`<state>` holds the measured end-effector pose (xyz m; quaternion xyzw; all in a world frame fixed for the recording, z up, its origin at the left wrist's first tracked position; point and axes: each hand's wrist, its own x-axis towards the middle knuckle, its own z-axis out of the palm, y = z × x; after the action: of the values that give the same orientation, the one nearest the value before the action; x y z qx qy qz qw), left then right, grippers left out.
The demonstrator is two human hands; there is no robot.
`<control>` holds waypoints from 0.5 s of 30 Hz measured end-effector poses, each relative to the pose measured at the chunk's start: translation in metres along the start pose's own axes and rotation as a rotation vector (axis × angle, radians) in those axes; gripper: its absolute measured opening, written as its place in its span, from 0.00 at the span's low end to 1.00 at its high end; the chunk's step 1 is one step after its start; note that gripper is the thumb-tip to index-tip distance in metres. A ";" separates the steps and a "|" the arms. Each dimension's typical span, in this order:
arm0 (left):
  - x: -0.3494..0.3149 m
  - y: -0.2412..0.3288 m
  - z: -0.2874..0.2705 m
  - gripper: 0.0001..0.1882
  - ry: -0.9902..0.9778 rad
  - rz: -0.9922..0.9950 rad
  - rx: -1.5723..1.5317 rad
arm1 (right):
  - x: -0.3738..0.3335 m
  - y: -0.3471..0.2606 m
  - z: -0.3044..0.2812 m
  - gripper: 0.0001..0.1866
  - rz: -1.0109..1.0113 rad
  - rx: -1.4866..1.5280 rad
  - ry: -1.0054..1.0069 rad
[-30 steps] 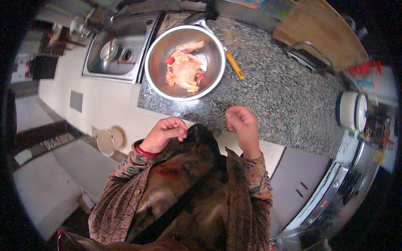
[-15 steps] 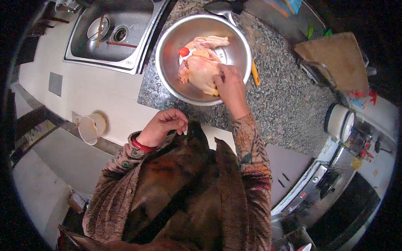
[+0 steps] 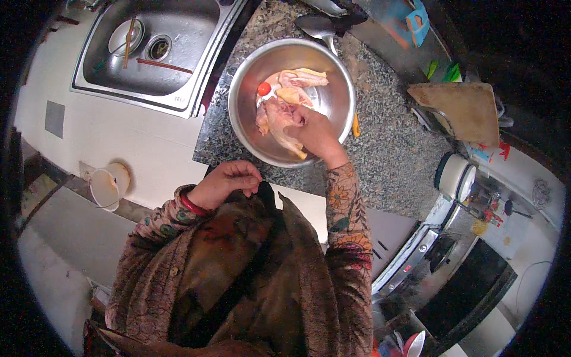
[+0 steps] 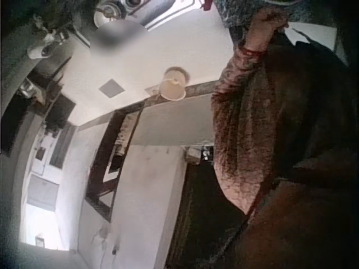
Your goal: The person takes raw chicken parts out of a plastic bag, puts them into a metal bowl, and then cleans feathers off the chicken skin by hand.
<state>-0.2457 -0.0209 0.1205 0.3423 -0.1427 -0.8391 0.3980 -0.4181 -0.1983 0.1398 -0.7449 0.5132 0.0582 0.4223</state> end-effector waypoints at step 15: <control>0.030 -0.004 0.033 0.19 0.255 0.420 -0.111 | -0.053 0.031 -0.023 0.11 -0.074 1.244 0.089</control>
<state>-0.2844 -0.0424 0.1287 0.3859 -0.1128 -0.6945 0.5967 -0.4764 -0.1797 0.1641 -0.3784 0.4421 -0.2971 0.7570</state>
